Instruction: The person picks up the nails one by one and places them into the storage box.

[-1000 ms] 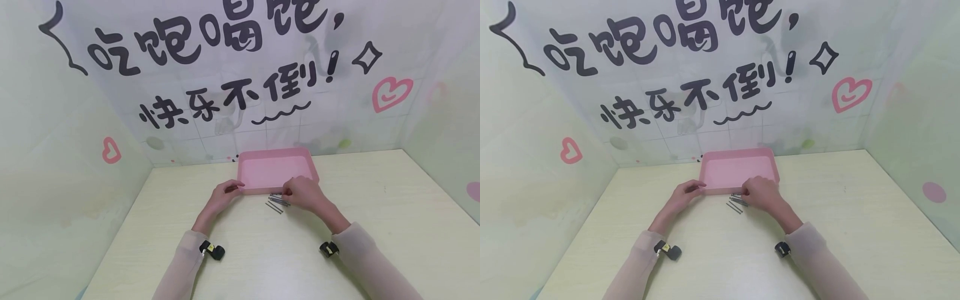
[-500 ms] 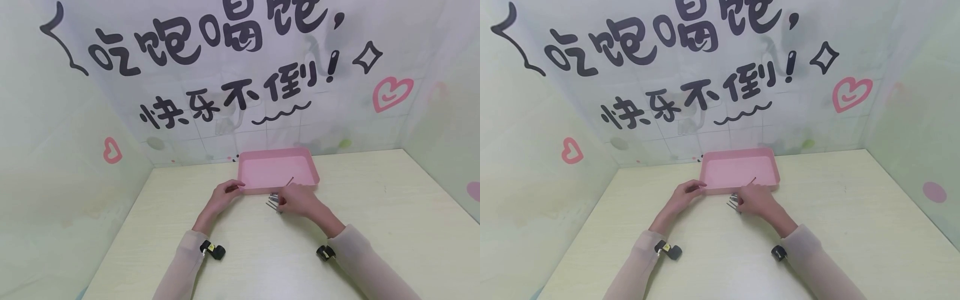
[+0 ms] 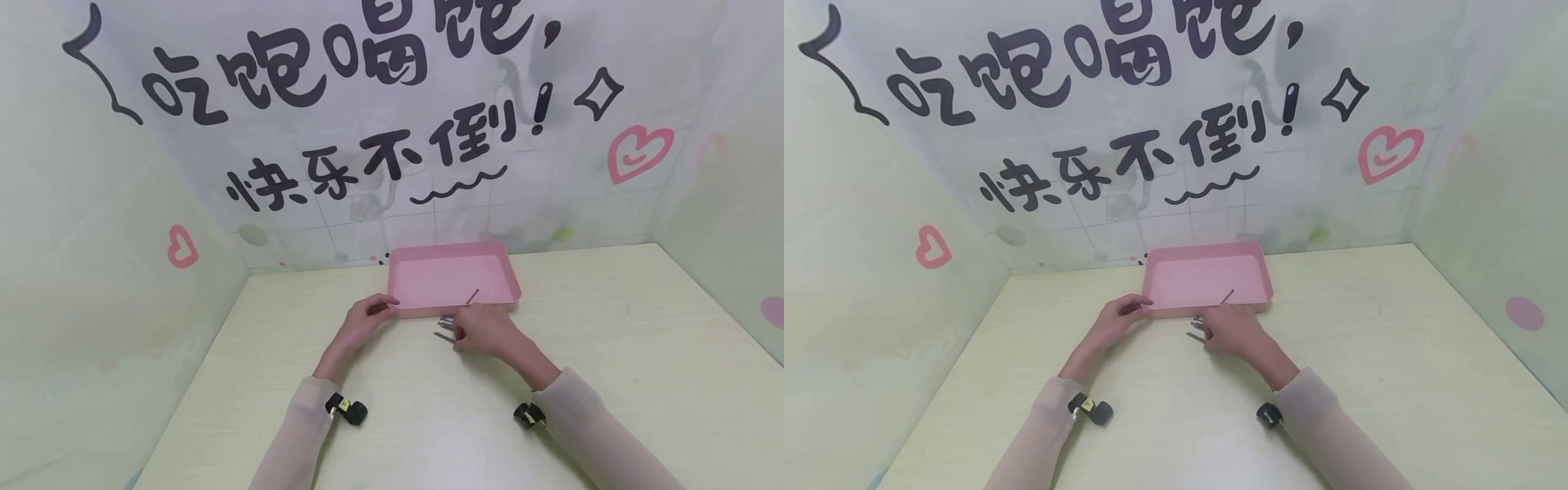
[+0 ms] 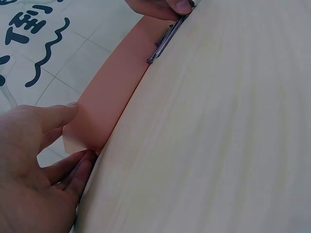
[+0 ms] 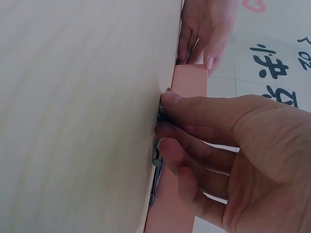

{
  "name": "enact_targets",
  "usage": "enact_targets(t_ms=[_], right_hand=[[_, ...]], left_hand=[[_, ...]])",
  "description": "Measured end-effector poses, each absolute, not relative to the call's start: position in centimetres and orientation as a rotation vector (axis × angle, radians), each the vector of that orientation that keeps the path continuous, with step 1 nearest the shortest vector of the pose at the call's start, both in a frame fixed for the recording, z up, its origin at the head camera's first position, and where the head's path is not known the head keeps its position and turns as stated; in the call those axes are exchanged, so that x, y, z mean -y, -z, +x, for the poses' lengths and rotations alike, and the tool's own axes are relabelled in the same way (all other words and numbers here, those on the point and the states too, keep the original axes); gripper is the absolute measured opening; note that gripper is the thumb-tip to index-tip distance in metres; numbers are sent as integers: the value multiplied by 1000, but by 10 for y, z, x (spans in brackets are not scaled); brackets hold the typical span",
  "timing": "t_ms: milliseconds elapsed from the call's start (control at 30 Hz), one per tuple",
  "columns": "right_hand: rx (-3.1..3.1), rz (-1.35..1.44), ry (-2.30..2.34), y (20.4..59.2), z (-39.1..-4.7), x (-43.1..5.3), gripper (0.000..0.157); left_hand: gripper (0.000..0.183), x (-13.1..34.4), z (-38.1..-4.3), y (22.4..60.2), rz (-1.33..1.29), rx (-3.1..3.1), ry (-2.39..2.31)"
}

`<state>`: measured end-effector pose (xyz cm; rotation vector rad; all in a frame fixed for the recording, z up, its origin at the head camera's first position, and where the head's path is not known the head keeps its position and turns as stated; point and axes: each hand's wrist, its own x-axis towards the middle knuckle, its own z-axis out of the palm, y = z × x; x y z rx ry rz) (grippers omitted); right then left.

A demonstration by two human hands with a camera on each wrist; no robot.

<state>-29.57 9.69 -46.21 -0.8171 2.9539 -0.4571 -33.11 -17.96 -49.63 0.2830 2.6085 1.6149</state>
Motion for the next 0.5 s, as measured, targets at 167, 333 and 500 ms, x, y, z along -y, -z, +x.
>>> enact_targets(t_ms=[167,333,500], right_hand=[[-2968,-811,460,461,-294,-97,22],[-2986,-811,440,461,-293,-98,30],[-3000,-833,440,462,-293,-98,35]], left_hand=[[22,180,-330,495,284,-2617,-1610],[22,180,-330,495,293,-2610,-1621],[22,180,-330,495,286,-2596,-1631]])
